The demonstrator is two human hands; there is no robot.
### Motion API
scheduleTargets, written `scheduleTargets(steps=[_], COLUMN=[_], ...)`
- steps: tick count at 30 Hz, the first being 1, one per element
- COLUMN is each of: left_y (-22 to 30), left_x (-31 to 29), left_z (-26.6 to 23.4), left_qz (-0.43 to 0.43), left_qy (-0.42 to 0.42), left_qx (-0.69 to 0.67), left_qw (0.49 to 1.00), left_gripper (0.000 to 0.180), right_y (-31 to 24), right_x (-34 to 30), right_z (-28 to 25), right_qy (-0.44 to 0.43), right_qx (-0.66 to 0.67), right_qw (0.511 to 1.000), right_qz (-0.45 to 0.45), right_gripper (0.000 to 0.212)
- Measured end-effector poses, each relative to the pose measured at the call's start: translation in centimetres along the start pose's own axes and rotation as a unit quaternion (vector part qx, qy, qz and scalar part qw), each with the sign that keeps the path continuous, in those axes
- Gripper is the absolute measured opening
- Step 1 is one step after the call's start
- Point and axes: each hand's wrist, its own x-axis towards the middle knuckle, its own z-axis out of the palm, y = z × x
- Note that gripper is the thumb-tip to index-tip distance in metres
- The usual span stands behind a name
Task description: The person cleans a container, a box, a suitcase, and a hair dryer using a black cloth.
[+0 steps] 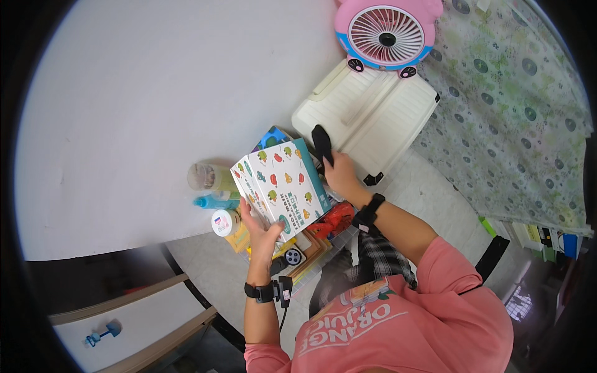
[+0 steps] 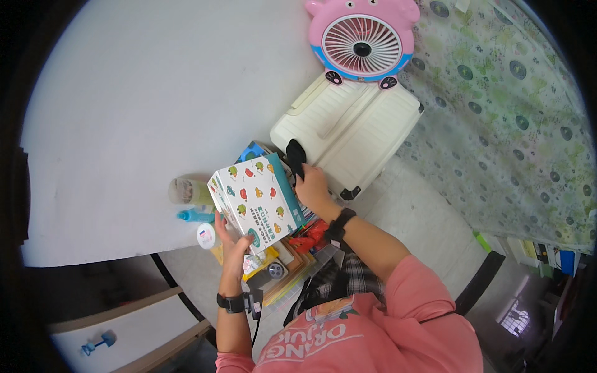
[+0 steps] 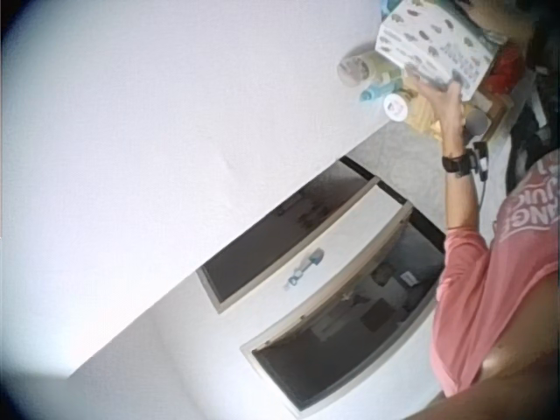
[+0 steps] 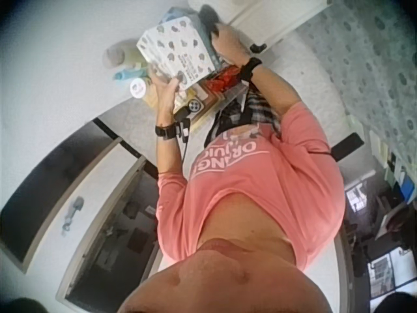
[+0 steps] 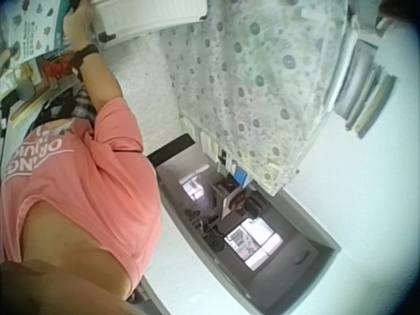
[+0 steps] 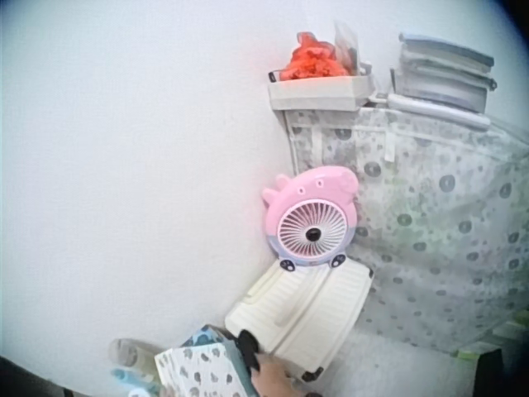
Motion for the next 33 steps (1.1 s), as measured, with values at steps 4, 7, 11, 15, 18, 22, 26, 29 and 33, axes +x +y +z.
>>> scheduleTargets(steps=[4, 7, 11, 15, 18, 22, 26, 29, 33], left_y=[-0.6, -1.8, -2.3, -0.5, -1.4, -1.4, -0.8, 1.2, 1.4], left_x=[-0.1, 0.9, 1.4, 1.2, 1.5, 1.4, 0.8, 2.1, 2.6], left_z=[-0.4, -0.9, -0.3, 0.9, 0.1, 0.2, -0.3, -0.2, -0.7], left_qz=[-0.013, 0.011, 0.034, -0.028, 0.003, 0.062, 0.176, 0.338, 0.315], left_qy=[0.008, -0.004, 0.036, 0.068, 0.073, 0.041, 0.052, 0.032, -0.007], left_qx=[-0.001, 0.002, 0.122, -0.050, 0.030, 0.036, 0.217, 0.413, 0.452], left_qw=[1.000, 1.000, 0.991, 0.996, 0.997, 0.997, 0.959, 0.845, 0.834], left_gripper=[0.099, 0.099, 0.099, 0.094, 0.094, 0.094, 0.092, 0.092, 0.112], right_y=[-5.8, -9.9, -10.7, -6.5, -4.0, -1.8, -4.4, -7.5, -7.5], right_x=[-2.8, -3.6, -4.0, -1.2, 0.0, 1.6, -0.5, -1.2, -1.9], right_z=[-1.3, 0.5, 2.8, 3.2, 2.0, -0.7, -3.8, -5.3, -4.2], right_qy=[0.153, 0.068, 0.040, 0.097, 0.114, 0.079, 0.180, 0.139, 0.100], right_qx=[0.069, 0.037, 0.007, -0.024, -0.094, 0.001, 0.191, 0.219, 0.167], right_qw=[0.940, 0.910, 0.915, 0.935, 0.928, 0.994, 0.957, 0.939, 0.921], right_qz=[-0.298, -0.407, -0.401, -0.340, -0.341, -0.075, -0.124, -0.228, -0.338], right_gripper=[0.061, 0.066, 0.062, 0.062, 0.046, 0.034, 0.028, 0.030, 0.036])
